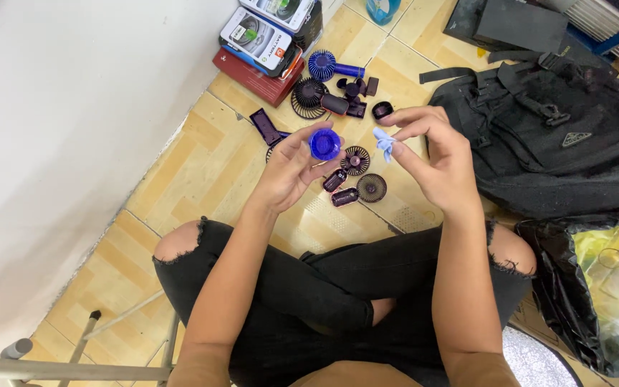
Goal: The person sits on the floor and cleans various disassembled parts of small portable fans using a white wipe. They handle purple and blue fan cages, blades, and cylindrical bodies, wiping each component individually before placing them back on the floor.
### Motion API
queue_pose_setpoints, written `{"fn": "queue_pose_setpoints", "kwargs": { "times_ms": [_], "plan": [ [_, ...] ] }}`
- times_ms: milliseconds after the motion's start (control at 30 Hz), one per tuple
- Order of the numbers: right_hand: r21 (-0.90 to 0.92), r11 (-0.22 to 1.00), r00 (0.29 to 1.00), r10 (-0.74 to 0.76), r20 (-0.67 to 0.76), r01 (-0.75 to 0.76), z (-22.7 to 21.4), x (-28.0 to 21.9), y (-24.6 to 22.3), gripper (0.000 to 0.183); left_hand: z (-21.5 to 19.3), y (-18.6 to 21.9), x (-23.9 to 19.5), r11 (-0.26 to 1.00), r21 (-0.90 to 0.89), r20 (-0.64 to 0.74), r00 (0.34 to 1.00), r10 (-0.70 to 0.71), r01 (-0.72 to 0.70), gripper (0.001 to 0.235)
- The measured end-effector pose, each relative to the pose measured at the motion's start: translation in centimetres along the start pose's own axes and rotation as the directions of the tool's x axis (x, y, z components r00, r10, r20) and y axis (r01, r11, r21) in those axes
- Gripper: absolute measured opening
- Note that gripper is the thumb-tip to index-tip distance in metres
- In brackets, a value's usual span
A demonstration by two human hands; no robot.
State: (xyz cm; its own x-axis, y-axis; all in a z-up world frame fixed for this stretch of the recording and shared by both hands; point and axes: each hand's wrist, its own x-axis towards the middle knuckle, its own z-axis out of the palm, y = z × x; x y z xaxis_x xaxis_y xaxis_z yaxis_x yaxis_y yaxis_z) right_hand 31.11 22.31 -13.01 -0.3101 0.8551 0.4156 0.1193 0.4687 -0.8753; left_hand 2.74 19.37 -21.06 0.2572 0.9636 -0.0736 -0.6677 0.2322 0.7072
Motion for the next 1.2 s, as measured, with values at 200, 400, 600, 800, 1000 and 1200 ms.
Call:
{"fn": "queue_pose_setpoints", "kwargs": {
  "times_ms": [200,400,600,800,1000,1200],
  "plan": [
    [0.213,0.975,0.997,0.078,-0.029,-0.070,2.3,-0.9,1.9,0.012,0.5,0.3,-0.1,0.999,-0.001,0.021,0.999,0.037,-0.037,0.069],
    [0.031,0.999,0.997,0.029,-0.070,-0.027,4.7,-0.3,0.4,0.021,-0.1,-1.0,0.1,0.997,0.034,-0.011,0.998,0.063,-0.062,0.058],
    [-0.176,0.976,0.980,-0.149,-0.131,0.125,8.1,-0.2,-0.1,0.013,0.8,-1.9,0.1,0.995,0.037,-0.105,0.989,0.101,-0.098,0.052],
    [-0.205,0.964,0.946,-0.216,-0.243,0.168,9.9,-0.8,0.9,0.009,1.7,-1.9,-0.2,0.990,0.048,-0.173,0.975,0.138,-0.132,0.051],
    [-0.367,0.880,0.921,-0.368,-0.125,0.302,8.0,-0.1,1.4,0.008,-1.1,-1.3,0.0,0.995,-0.059,-0.126,0.988,-0.088,0.081,0.057],
    [-0.261,0.948,0.948,-0.238,-0.211,0.180,9.5,-0.8,0.4,0.007,0.9,0.1,-0.2,0.998,0.065,-0.149,0.989,0.003,0.007,0.054]
  ]
}}
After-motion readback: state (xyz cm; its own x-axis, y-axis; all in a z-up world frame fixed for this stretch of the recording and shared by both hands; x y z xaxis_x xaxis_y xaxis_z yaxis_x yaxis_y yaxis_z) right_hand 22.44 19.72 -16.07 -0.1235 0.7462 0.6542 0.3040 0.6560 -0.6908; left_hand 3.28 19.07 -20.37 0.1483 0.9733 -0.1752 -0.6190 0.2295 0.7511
